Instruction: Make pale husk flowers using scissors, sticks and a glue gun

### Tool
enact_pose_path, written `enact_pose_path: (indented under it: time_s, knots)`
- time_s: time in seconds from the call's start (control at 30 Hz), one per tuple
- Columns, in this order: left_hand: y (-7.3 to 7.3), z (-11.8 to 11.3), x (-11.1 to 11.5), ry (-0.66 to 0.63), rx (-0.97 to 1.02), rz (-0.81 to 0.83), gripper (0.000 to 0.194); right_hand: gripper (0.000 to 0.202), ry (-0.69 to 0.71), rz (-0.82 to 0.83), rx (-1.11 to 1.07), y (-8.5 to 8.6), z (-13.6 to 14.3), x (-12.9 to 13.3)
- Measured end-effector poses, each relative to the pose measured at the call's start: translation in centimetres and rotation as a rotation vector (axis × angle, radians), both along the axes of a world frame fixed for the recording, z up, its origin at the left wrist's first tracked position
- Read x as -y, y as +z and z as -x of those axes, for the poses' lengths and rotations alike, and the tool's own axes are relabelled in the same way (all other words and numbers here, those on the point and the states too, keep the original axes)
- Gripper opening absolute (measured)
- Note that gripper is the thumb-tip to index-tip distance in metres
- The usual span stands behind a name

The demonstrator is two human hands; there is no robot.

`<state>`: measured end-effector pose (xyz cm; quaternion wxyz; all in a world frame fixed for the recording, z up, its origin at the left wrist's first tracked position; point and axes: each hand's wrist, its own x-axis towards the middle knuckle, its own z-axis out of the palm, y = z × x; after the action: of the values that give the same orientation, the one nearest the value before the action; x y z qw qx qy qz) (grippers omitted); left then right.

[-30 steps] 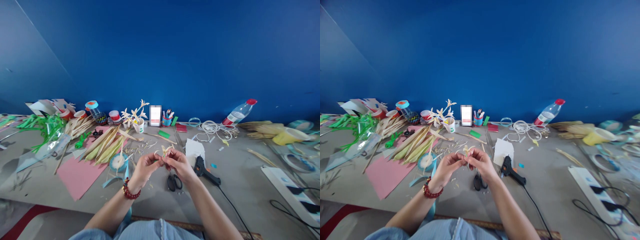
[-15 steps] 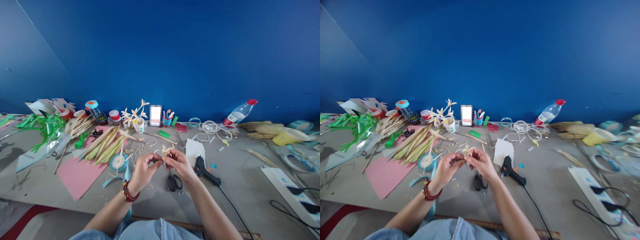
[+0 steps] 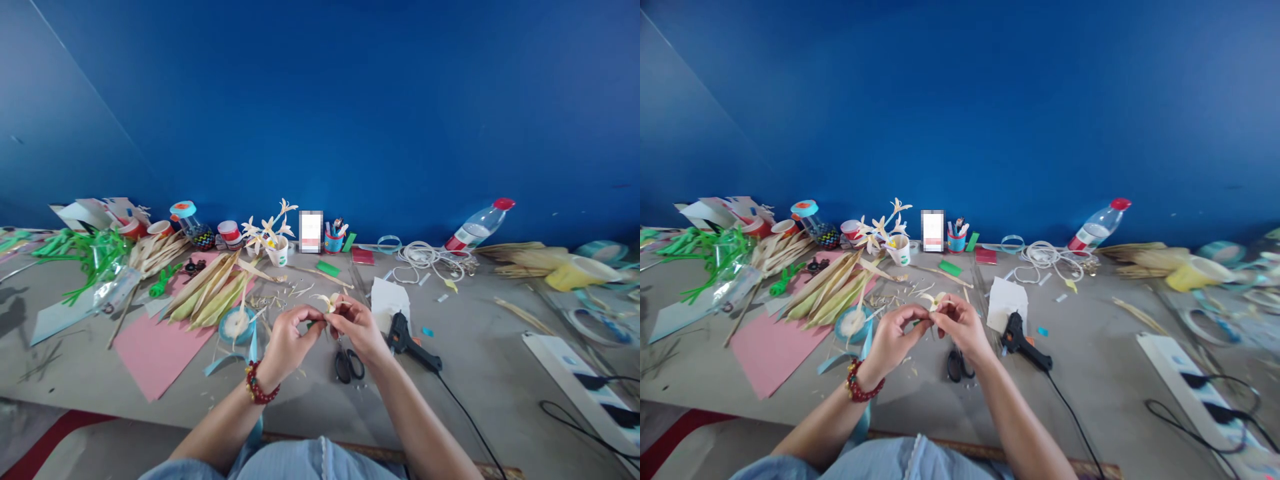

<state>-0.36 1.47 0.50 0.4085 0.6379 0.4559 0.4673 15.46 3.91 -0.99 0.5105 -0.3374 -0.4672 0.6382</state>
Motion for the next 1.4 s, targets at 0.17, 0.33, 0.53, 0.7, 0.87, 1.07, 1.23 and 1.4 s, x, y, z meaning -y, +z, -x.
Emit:
enact_pose_path:
  time_s: [0.17, 0.33, 0.53, 0.7, 0.87, 1.07, 1.23, 1.4]
  knots:
    - [-0.9, 0.2, -0.7, -0.22, 0.498, 0.398, 0.015, 0.022, 0.181, 0.057, -0.064, 0.0, -0.7, -0.1]
    - [-1.4, 0.2, -0.8, -0.244, 0.629, 0.52, 0.018, 0.024, 0.224, 0.087, -0.068, -0.4, -1.1, -0.3]
    - [-1.9, 0.1, -0.8, -0.132, 0.373, 0.347, 0.01, 0.026, 0.135, 0.088, 0.008, -0.5, -0.9, -0.5]
    - [-2.0, 0.2, -0.8, -0.009, 0.04, 0.09, 0.005, 0.026, 0.086, 0.067, 0.049, -0.7, -0.7, -0.6]
    - [-1.6, 0.0, -0.7, 0.04, -0.02, 0.021, 0.006, 0.025, 0.007, 0.057, 0.054, -1.2, -0.5, -0.6]
    - [-1.7, -0.1, -0.9, -0.182, 0.477, 0.386, 0.013, 0.025, 0.084, 0.088, -0.015, -1.0, -0.6, -0.3]
    - [-1.7, 0.1, -1.0, -0.269, 0.633, 0.529, 0.019, 0.025, 0.165, 0.126, -0.067, -1.0, -0.9, -0.3]
    - [-1.9, 0.0, -1.0, -0.15, 0.5, 0.448, 0.02, 0.025, 0.132, 0.119, -0.036, -1.0, -0.8, -0.4]
